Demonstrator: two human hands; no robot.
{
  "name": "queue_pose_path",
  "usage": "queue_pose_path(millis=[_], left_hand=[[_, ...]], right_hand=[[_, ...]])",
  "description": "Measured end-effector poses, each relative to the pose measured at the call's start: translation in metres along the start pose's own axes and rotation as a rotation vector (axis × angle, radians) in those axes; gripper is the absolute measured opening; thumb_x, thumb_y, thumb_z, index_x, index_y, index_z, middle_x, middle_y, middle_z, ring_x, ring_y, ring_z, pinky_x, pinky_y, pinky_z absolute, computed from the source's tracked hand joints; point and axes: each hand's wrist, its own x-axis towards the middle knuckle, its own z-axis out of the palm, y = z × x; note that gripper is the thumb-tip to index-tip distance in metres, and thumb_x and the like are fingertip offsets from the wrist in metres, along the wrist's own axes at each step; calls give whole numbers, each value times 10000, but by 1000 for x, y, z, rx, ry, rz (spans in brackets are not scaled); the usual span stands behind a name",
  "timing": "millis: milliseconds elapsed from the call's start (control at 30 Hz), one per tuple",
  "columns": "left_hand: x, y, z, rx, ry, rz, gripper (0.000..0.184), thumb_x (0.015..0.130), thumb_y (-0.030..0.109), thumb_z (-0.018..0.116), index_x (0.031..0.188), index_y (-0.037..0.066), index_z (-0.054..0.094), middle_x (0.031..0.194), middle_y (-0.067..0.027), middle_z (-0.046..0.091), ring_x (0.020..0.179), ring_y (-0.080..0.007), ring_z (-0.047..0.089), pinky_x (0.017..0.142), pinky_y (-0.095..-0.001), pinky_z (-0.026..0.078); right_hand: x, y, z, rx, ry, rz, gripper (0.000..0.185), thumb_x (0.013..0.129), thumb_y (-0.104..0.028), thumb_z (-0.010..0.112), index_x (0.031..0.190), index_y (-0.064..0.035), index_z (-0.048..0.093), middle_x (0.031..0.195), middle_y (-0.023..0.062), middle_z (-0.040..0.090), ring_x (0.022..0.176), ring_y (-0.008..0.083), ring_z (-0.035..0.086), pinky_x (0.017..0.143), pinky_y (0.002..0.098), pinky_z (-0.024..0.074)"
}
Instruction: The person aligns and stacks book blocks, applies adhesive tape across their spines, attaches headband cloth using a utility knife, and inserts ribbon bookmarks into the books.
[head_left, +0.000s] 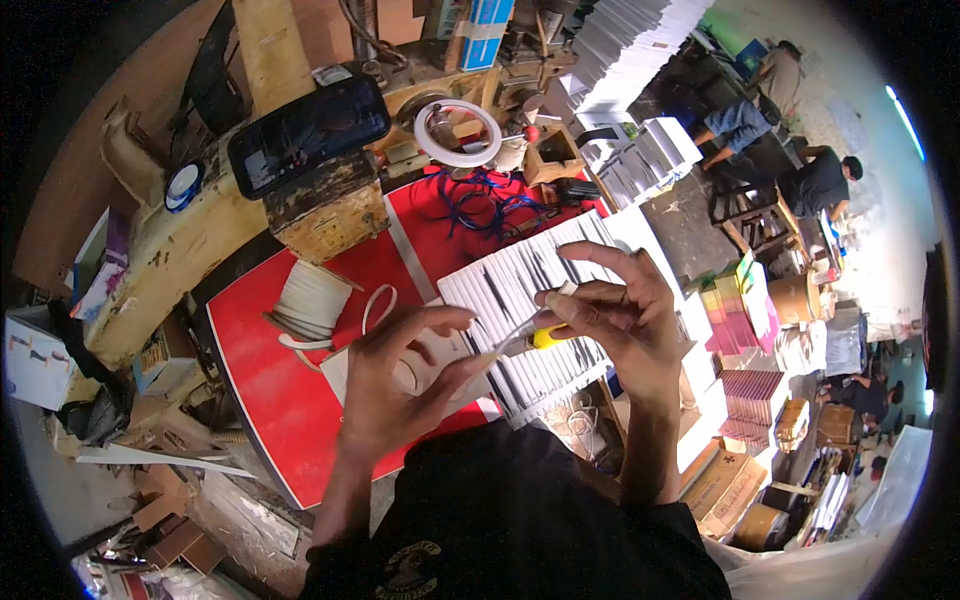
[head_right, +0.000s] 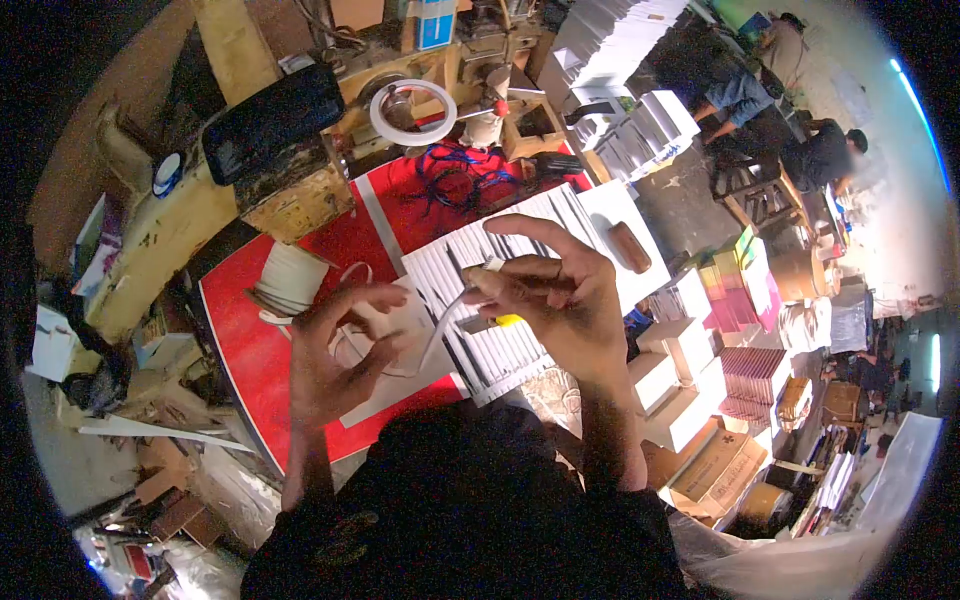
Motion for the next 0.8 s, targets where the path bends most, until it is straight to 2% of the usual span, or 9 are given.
queue_pose_path(millis=[67, 133, 300, 400, 467, 533, 600, 667, 800], left_hand=[[9, 10, 10, 3, 55, 48, 416, 779, 65, 813, 1167, 51, 664, 1145, -90, 706, 873, -111, 677, 655, -284, 557], [18, 22, 23, -177, 79, -8, 352, 782, 71, 818, 1101, 37, 672, 1033, -102, 710, 823, -163, 688, 607, -261, 532], [15, 3, 43, -484, -45, -189, 127, 912, 39, 710, 1034, 4, 720, 880, -50, 736, 759, -74, 671, 588, -222, 493], [12, 1, 39, -607, -71, -215, 153, 923, 45, 703, 1058, -24, 713, 890, -72, 731, 765, -96, 674, 609, -231, 506], [12, 4, 34, -671, -79, -264, 173, 927, 42, 698, 1080, -38, 705, 901, -86, 730, 787, -109, 681, 633, -238, 520], [10, 2, 30, -739, -91, -309, 193, 932, 40, 693, 1101, -51, 697, 911, -101, 729, 808, -122, 687, 657, -246, 535], [8, -5, 26, -838, -190, -357, 217, 934, 32, 688, 1131, -58, 686, 952, -123, 723, 854, -153, 695, 707, -264, 558], [8, -1, 27, -871, -201, -342, 220, 936, 37, 687, 1135, -58, 684, 961, -119, 719, 861, -149, 691, 717, -266, 559], [5, -1, 33, -898, -206, -308, 225, 945, 54, 683, 1143, -53, 682, 997, -104, 707, 852, -132, 673, 709, -267, 553]], right_hand=[[-4, -1, 7, -34, 1, 7, 405, 906, -11, 706, 1280, 41, 557, 934, 210, 739, 865, 243, 742, 739, 326, 624], [-7, 2, 7, -85, 46, -58, 377, 899, -8, 715, 1242, 52, 571, 929, 217, 737, 854, 227, 740, 715, 314, 619], [-11, 3, -1, -136, 47, -8, 262, 905, -17, 712, 1136, 86, 643, 948, 185, 734, 845, 216, 732, 744, 298, 608], [-13, 3, 3, 58, -43, -53, 277, 919, -30, 683, 1164, 90, 635, 1007, 206, 733, 872, 231, 740, 702, 271, 579], [-15, -2, -1, 24, -108, -12, 336, 951, -79, 648, 1235, 94, 600, 1081, 225, 715, 962, 246, 723, 795, 307, 578], [-14, -2, -4, 350, -224, -5, 383, 977, -105, 593, 1301, 97, 556, 1122, 245, 700, 1017, 266, 704, 813, 324, 566], [-15, 2, -14, 286, -305, -79, 413, 992, -122, 552, 1341, 97, 526, 1157, 263, 684, 1034, 273, 690, 805, 322, 549], [-17, 0, -16, 6, -277, -57, 326, 985, -57, 598, 1292, 50, 597, 1140, 170, 691, 1017, 201, 678, 797, 288, 535], [-13, 11, -13, 73, -168, -166, 242, 978, -26, 601, 1196, 64, 655, 1059, 158, 716, 876, 170, 683, 733, 286, 541]])
